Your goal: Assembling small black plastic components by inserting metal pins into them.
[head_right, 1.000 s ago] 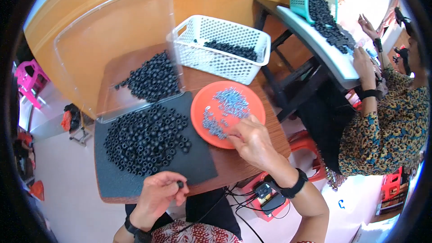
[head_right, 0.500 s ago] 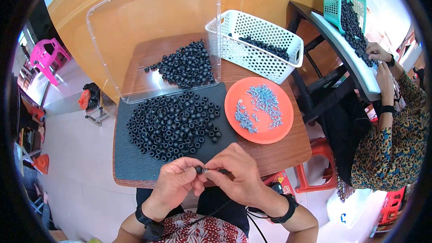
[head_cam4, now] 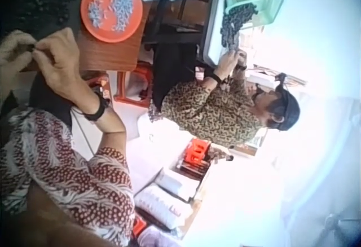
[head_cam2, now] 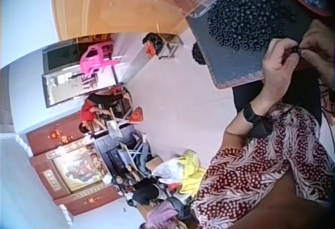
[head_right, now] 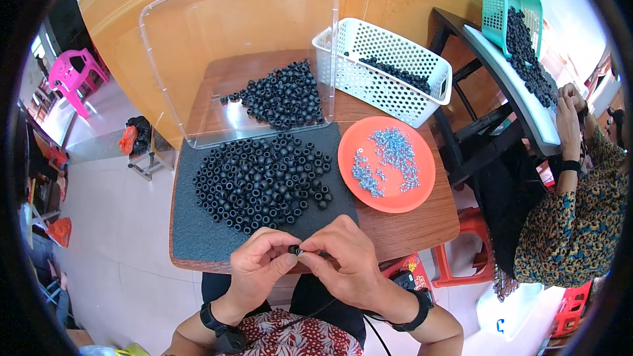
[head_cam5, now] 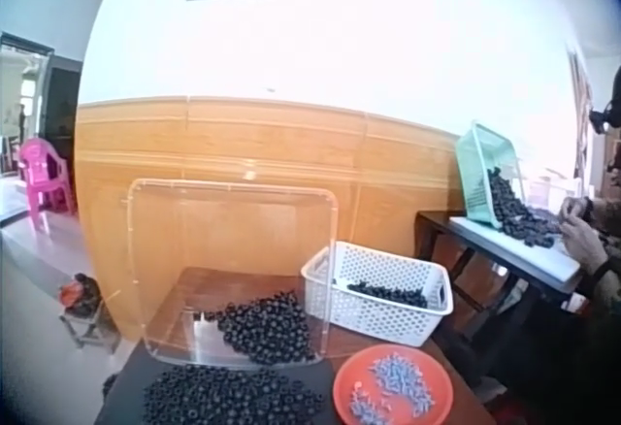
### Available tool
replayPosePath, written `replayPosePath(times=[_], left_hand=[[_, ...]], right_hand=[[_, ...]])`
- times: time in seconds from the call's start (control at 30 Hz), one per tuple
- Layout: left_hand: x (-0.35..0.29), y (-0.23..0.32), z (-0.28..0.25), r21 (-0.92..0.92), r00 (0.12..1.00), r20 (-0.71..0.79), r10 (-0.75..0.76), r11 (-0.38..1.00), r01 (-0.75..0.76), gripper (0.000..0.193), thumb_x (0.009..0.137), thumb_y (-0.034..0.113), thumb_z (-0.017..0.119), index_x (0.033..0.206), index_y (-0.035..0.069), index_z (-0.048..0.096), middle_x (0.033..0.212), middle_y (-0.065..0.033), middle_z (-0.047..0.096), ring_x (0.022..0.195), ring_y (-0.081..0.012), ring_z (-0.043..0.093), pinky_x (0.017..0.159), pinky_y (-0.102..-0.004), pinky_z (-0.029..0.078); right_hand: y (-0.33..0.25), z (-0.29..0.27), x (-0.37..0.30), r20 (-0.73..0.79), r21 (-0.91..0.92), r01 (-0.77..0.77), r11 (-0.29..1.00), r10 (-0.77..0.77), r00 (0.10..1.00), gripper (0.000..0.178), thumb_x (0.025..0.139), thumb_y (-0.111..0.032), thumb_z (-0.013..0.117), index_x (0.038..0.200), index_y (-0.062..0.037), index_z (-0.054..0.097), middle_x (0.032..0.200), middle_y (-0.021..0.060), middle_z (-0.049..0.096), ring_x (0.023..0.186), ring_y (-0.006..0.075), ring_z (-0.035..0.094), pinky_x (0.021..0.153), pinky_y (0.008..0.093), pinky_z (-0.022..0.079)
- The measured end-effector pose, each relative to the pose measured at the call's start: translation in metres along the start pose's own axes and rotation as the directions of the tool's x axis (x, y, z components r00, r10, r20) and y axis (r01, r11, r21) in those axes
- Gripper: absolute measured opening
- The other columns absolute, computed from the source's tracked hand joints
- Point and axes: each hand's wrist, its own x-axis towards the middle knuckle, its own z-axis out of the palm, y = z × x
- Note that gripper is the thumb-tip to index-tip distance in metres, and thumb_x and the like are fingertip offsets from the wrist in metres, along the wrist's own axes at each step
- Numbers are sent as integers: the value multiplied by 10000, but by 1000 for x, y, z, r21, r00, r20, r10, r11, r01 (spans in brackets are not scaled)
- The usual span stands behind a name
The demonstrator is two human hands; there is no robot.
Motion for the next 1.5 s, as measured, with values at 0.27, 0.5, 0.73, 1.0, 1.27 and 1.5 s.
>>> replayPosePath(times=[0.27, 0.5, 0.73, 1.0, 1.27, 1.5], left_hand=[[3, 5, -4, 378, 974, 68, 214, 898, -224, 238, 750, -49, 674, 980, -4, 633, 905, -95, 604, 762, -168, 602, 633, -254, 489], [2, 6, -4, 306, 989, -11, 146, 942, -136, 195, 776, 18, 690, 968, -5, 661, 915, -77, 615, 780, -118, 595, 674, -224, 489], [-2, 5, -3, -107, 996, -55, -77, 992, 70, 188, 864, 37, 606, 1042, -25, 612, 931, -59, 611, 769, -111, 598, 695, -234, 515], [-3, 4, -10, -485, 926, 22, -376, 806, 339, 194, 889, 88, 590, 1047, -25, 587, 908, -64, 620, 760, -99, 596, 690, -235, 520], [-1, -13, -23, -554, 923, 113, -367, 748, 365, 196, 860, 55, 608, 1026, -46, 591, 849, -87, 606, 700, -147, 574, 658, -265, 492], [-3, -20, -28, -517, 914, 173, -368, 756, 402, 198, 866, 39, 595, 1043, -49, 590, 841, -87, 599, 698, -130, 558, 653, -252, 480]], right_hand=[[7, 5, -5, 17, 109, -133, 985, 132, 991, 138, 704, -10, 725, 817, -34, 649, 768, 42, 626, 681, 147, 524, 605, 267, 418], [1, 12, -4, -16, 57, -123, 991, 124, 992, 145, 696, -15, 717, 790, -40, 609, 740, 58, 604, 686, 216, 534, 588, 317, 423], [-5, 25, -9, 110, -581, 392, 713, -408, 906, 383, 614, -42, 612, 977, 77, 592, 908, 153, 571, 732, 252, 525, 597, 359, 407], [-9, 34, -12, 123, -616, 386, 687, -400, 908, 483, 541, -43, 595, 1012, 61, 597, 977, 150, 583, 753, 256, 520, 602, 356, 387], [13, 20, 46, 83, -471, 275, 838, -269, 960, 274, 617, 51, 609, 881, -17, 633, 796, 92, 568, 704, 277, 505, 613, 378, 410], [77, 64, 177, 76, -460, 402, 791, -416, 906, 207, 618, 78, 548, 776, -27, 633, 709, 101, 569, 717, 293, 493, 642, 381, 418]])
